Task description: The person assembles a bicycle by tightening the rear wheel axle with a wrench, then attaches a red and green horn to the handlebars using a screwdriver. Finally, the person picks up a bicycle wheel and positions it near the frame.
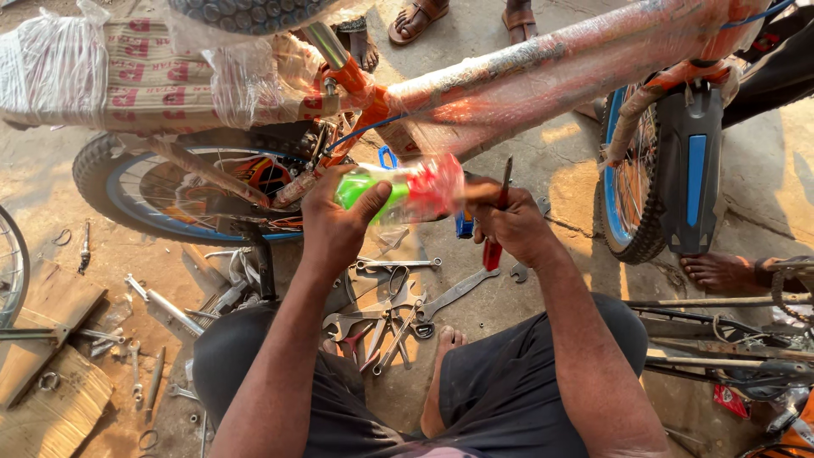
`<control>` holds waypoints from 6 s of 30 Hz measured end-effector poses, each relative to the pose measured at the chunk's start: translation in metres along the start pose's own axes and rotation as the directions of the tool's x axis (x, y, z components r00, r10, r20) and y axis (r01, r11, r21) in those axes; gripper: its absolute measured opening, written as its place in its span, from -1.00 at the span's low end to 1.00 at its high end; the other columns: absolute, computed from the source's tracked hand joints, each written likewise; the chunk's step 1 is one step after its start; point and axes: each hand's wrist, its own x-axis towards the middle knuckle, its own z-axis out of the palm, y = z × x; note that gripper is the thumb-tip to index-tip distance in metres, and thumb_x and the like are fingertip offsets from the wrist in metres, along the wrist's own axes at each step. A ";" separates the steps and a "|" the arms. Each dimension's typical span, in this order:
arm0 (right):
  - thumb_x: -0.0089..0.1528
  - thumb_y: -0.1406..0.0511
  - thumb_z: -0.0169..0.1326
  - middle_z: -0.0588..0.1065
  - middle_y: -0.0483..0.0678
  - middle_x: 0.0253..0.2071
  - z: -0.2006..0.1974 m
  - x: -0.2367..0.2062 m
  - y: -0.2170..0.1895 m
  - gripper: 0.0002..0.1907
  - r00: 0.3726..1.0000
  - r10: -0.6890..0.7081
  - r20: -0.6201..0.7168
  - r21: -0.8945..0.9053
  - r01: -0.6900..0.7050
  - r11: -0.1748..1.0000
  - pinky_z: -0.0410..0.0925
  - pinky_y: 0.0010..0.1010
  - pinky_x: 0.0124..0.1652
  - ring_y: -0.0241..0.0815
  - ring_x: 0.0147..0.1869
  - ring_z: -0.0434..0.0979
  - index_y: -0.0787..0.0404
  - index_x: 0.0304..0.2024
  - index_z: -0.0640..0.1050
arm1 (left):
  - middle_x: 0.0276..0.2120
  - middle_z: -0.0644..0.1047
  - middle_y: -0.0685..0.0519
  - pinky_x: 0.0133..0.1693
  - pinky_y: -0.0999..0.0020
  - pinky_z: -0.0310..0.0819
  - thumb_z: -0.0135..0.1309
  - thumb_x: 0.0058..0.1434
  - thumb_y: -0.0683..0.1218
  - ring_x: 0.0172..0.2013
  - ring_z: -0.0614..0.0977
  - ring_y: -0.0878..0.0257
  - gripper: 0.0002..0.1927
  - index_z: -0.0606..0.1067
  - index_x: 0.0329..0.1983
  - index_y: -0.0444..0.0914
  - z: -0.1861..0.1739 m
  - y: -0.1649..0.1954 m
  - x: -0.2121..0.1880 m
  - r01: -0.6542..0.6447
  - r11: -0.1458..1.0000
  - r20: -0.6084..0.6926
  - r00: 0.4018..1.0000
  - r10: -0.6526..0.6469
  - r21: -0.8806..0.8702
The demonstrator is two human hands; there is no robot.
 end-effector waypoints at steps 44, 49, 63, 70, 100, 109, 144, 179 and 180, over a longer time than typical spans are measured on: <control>0.27 0.50 0.17 0.58 -0.06 -0.22 -0.061 0.002 -0.001 -0.70 0.692 -0.116 -0.713 0.328 0.475 0.816 0.40 -0.45 -0.54 -0.36 -0.52 0.43 0.23 0.06 0.58 | -0.32 0.44 0.01 -0.26 0.17 0.35 0.21 0.44 -0.17 -0.35 0.44 0.15 -0.79 0.42 -0.25 -0.29 -0.071 -0.039 0.017 0.072 0.963 -0.576 0.812 0.096 0.261; 0.28 0.49 0.22 0.61 -0.04 -0.23 -0.063 -0.002 0.005 -0.76 0.727 -0.219 -0.651 0.325 0.528 0.785 0.39 -0.43 -0.51 -0.30 -0.49 0.49 0.21 -0.01 0.57 | -0.03 0.48 -0.17 0.11 0.02 0.38 0.15 0.45 -0.18 0.05 0.52 -0.06 -0.78 0.46 0.05 -0.40 -0.068 -0.011 0.011 -0.290 0.713 -0.299 0.760 0.576 0.638; 0.30 0.34 0.14 0.57 -0.10 -0.30 0.032 -0.005 -0.029 -0.81 0.948 -0.108 -0.299 0.399 0.227 0.888 0.36 -0.50 -0.48 -0.40 -0.45 0.43 0.18 -0.05 0.63 | -0.29 0.58 0.01 -0.21 0.28 0.57 0.29 0.19 -0.11 -0.33 0.64 0.24 -0.64 0.48 -0.02 -0.34 0.024 0.008 -0.023 0.551 0.535 0.601 0.793 -0.098 -0.641; 0.46 0.02 -0.04 0.53 0.12 -0.45 0.057 -0.045 0.003 -0.47 0.969 0.209 -0.131 0.537 -0.108 0.837 0.57 -0.21 -0.40 -0.08 -0.47 0.62 0.43 -0.19 0.44 | -0.20 0.64 -0.02 -0.18 0.30 0.62 0.33 0.07 -0.22 -0.25 0.68 0.26 -0.45 0.43 0.13 -0.34 -0.012 -0.016 -0.004 0.427 0.668 0.381 0.896 -0.226 -0.609; 0.22 0.16 0.21 0.60 -0.09 -0.40 0.025 -0.099 -0.101 -0.75 0.882 -0.442 0.163 -0.851 0.353 0.390 0.46 -0.33 -0.41 -0.21 -0.35 0.62 0.08 -0.09 0.69 | -0.23 0.66 -0.11 -0.34 0.28 0.68 0.31 0.12 -0.23 -0.32 0.73 0.16 -0.53 0.44 0.07 -0.40 -0.051 0.018 -0.006 0.505 0.569 0.502 0.846 -0.179 -0.649; 0.23 0.22 0.18 0.63 -0.08 -0.33 0.023 -0.092 -0.099 -0.74 0.851 -0.439 0.289 -0.856 0.435 0.279 0.48 -0.25 -0.36 -0.15 -0.28 0.62 0.08 -0.05 0.67 | -0.24 0.67 -0.09 -0.29 0.23 0.71 0.33 0.10 -0.18 -0.28 0.75 0.15 -0.52 0.46 0.07 -0.39 -0.051 0.014 -0.008 0.481 0.689 0.556 0.820 -0.137 -0.541; 0.21 0.27 0.21 0.61 -0.01 -0.33 0.012 -0.075 -0.093 -0.75 0.874 -0.335 0.353 -0.812 0.464 0.353 0.44 -0.19 -0.27 -0.08 -0.28 0.60 0.19 -0.07 0.66 | -0.24 0.66 -0.05 -0.26 0.25 0.72 0.32 0.13 -0.20 -0.26 0.72 0.21 -0.49 0.43 0.13 -0.39 -0.044 0.004 -0.008 0.444 0.733 0.555 0.825 -0.110 -0.515; 0.31 0.26 0.18 0.53 -0.02 -0.34 0.022 -0.020 -0.052 -0.80 0.874 -0.477 0.097 -0.588 0.437 0.681 0.38 -0.29 -0.36 -0.12 -0.34 0.53 0.25 -0.10 0.59 | -0.23 0.64 -0.12 -0.30 0.23 0.68 0.25 0.21 -0.17 -0.30 0.73 0.11 -0.63 0.45 0.02 -0.41 0.039 -0.026 -0.001 0.698 0.442 0.577 0.715 -0.394 -0.563; 0.29 0.24 0.19 0.53 -0.04 -0.40 0.024 -0.018 -0.049 -0.81 0.940 -0.339 0.043 -0.542 0.307 0.782 0.35 -0.30 -0.41 -0.15 -0.42 0.49 0.23 -0.14 0.61 | -0.23 0.63 -0.11 -0.30 0.23 0.68 0.24 0.21 -0.15 -0.31 0.72 0.12 -0.64 0.45 0.02 -0.39 0.041 -0.025 -0.002 0.688 0.419 0.567 0.726 -0.390 -0.592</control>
